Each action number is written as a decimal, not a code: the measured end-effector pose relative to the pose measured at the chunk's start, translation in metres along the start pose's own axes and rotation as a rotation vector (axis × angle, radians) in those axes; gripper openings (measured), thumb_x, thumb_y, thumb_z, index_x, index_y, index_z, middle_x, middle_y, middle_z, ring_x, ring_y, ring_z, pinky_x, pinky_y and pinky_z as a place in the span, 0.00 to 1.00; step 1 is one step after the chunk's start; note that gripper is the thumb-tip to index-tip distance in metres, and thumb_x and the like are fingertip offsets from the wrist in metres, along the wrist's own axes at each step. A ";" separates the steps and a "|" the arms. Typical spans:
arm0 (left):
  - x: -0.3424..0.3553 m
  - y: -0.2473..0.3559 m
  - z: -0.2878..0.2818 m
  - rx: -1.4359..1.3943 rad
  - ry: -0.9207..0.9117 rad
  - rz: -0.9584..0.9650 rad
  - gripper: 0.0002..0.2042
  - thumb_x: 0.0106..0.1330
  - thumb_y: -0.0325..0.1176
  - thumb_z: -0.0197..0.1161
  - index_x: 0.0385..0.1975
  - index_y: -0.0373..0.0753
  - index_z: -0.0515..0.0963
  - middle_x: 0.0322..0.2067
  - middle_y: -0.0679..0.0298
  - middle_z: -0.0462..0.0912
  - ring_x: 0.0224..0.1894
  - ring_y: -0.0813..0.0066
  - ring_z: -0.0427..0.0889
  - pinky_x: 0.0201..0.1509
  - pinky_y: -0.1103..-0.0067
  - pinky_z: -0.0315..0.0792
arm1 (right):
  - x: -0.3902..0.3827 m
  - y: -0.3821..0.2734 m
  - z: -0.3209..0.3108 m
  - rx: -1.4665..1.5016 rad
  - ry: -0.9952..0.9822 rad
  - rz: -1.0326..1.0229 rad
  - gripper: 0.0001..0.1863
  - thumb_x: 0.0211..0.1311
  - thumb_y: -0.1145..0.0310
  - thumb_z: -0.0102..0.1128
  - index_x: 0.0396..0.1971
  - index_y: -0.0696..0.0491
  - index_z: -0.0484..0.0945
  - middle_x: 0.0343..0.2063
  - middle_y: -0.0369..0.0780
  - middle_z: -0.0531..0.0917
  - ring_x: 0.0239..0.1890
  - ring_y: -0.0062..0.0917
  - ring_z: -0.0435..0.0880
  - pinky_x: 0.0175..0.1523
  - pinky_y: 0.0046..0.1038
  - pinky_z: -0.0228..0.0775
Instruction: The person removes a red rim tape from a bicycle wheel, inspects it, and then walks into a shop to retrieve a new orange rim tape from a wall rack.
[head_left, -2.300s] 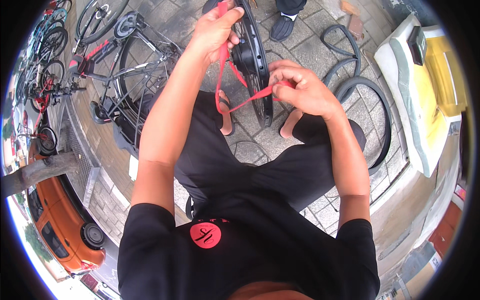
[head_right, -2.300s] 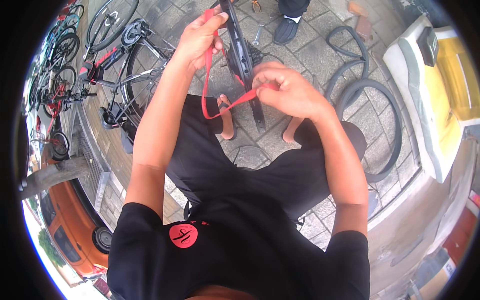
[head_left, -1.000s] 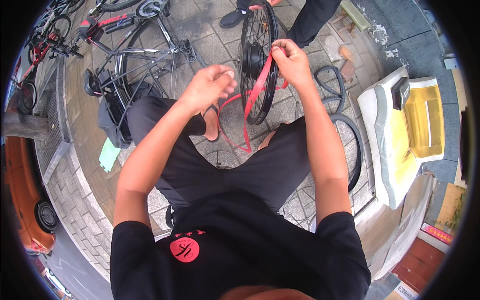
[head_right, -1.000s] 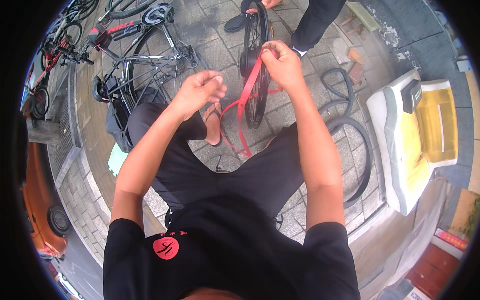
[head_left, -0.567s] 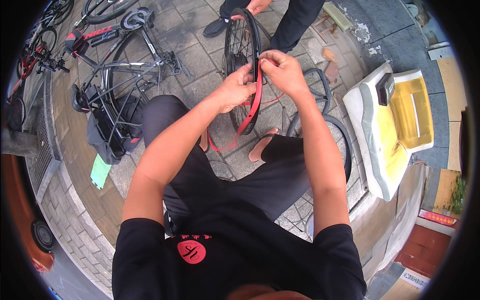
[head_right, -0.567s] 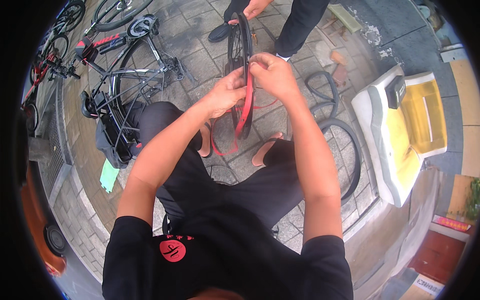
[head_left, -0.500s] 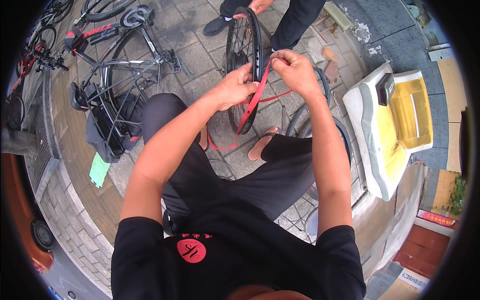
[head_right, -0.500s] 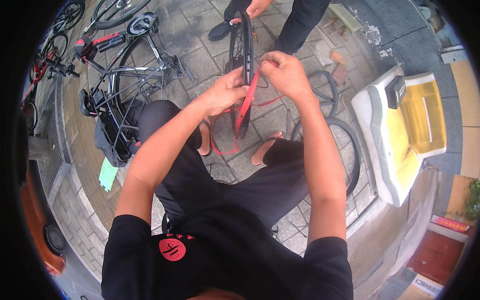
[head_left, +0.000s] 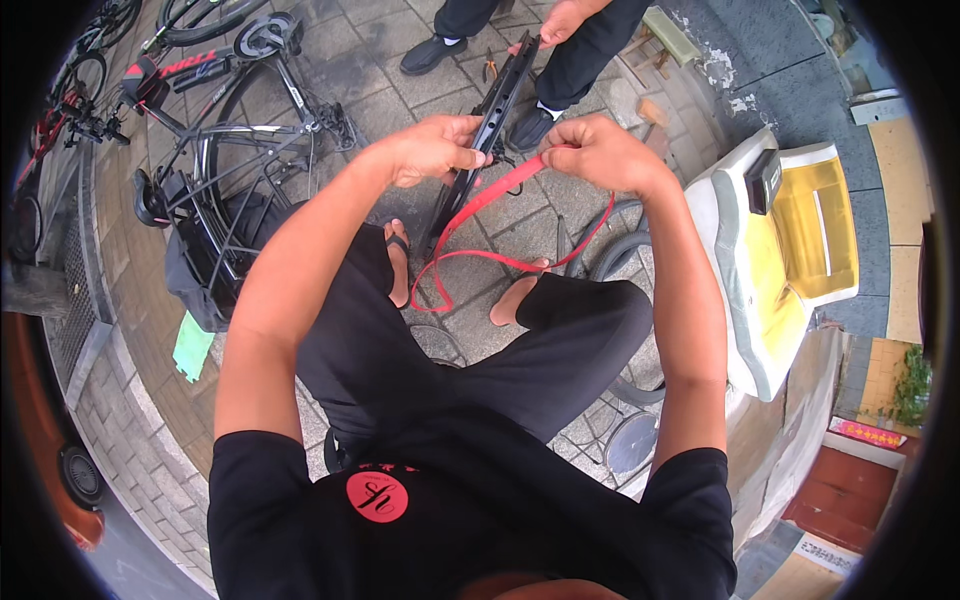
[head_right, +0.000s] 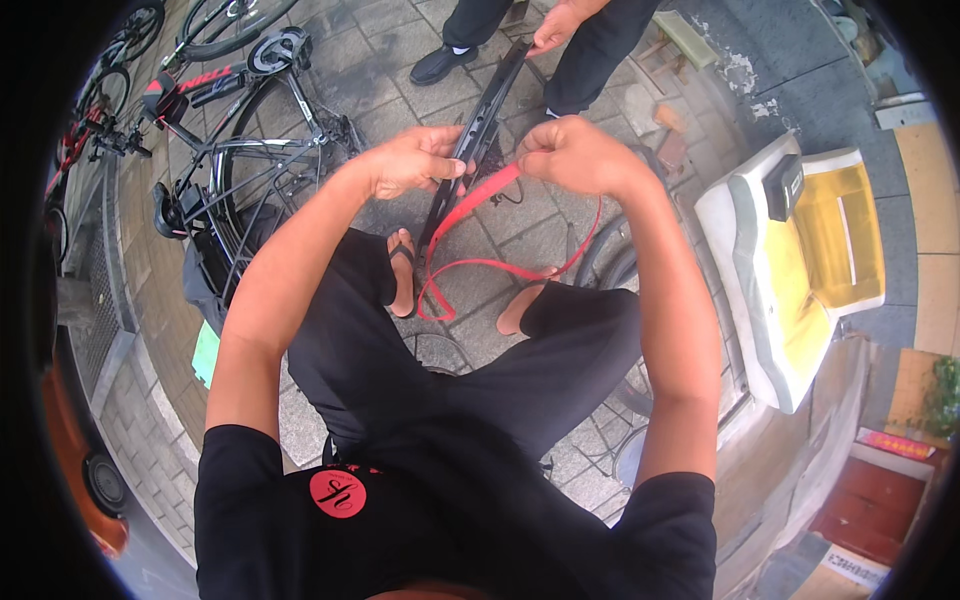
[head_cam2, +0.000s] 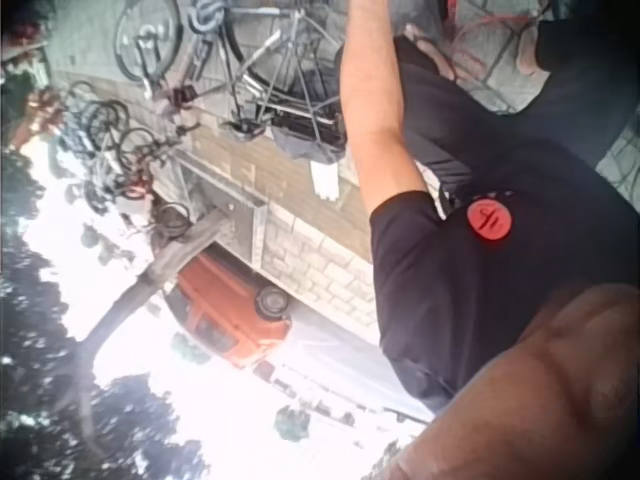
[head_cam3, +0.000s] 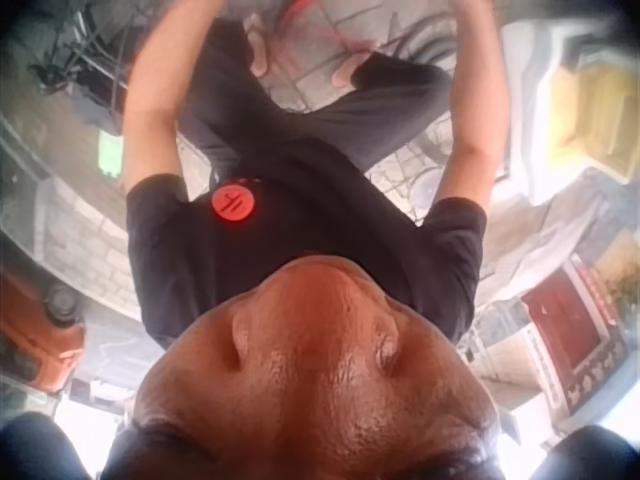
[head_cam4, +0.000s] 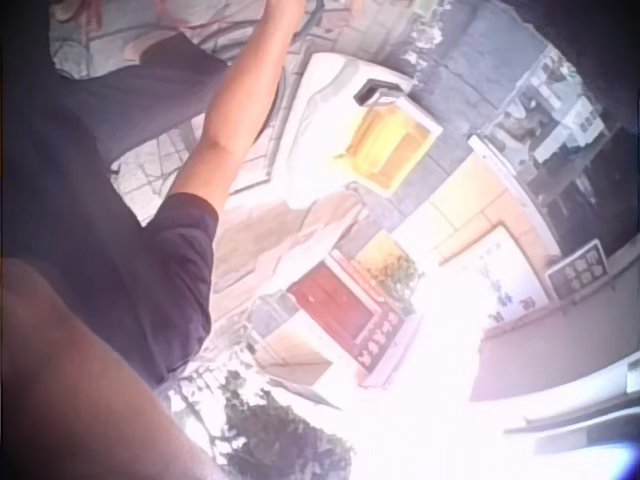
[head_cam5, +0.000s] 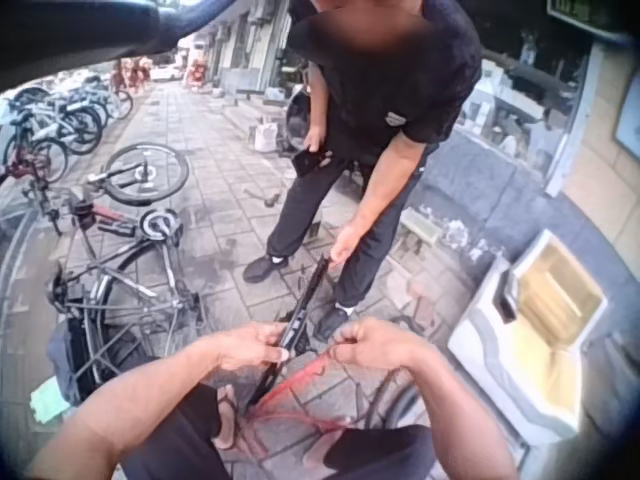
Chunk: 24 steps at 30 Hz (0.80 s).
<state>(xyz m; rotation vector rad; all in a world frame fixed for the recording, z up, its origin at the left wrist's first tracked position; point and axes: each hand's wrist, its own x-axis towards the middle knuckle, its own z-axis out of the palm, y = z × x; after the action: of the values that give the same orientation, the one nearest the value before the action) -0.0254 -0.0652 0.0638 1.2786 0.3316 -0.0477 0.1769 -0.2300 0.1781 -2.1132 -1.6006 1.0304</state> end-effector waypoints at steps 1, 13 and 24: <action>0.002 -0.001 -0.001 0.015 -0.007 0.011 0.26 0.71 0.30 0.63 0.69 0.41 0.68 0.45 0.66 0.82 0.42 0.75 0.83 0.47 0.69 0.80 | 0.010 0.000 -0.004 0.025 0.007 -0.012 0.11 0.67 0.65 0.65 0.36 0.58 0.84 0.25 0.30 0.80 0.30 0.14 0.74 0.37 0.23 0.69; 0.007 -0.004 0.011 -0.072 0.004 -0.044 0.29 0.77 0.55 0.55 0.59 0.32 0.74 0.41 0.58 0.84 0.38 0.69 0.87 0.40 0.74 0.82 | 0.078 -0.005 -0.022 -0.043 -0.067 0.035 0.12 0.65 0.63 0.65 0.37 0.58 0.86 0.23 0.31 0.80 0.29 0.16 0.76 0.38 0.24 0.71; 0.023 -0.009 0.013 0.016 0.040 0.112 0.24 0.78 0.39 0.59 0.69 0.34 0.69 0.44 0.62 0.82 0.43 0.77 0.83 0.50 0.75 0.80 | 0.084 -0.014 -0.029 -0.192 -0.092 -0.023 0.14 0.62 0.63 0.69 0.40 0.58 0.86 0.28 0.37 0.86 0.32 0.21 0.81 0.40 0.28 0.75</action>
<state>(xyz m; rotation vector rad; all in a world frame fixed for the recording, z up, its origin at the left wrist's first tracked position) -0.0028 -0.0765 0.0526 1.3130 0.2937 0.0708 0.1969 -0.1428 0.1766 -2.1914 -1.8298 1.0171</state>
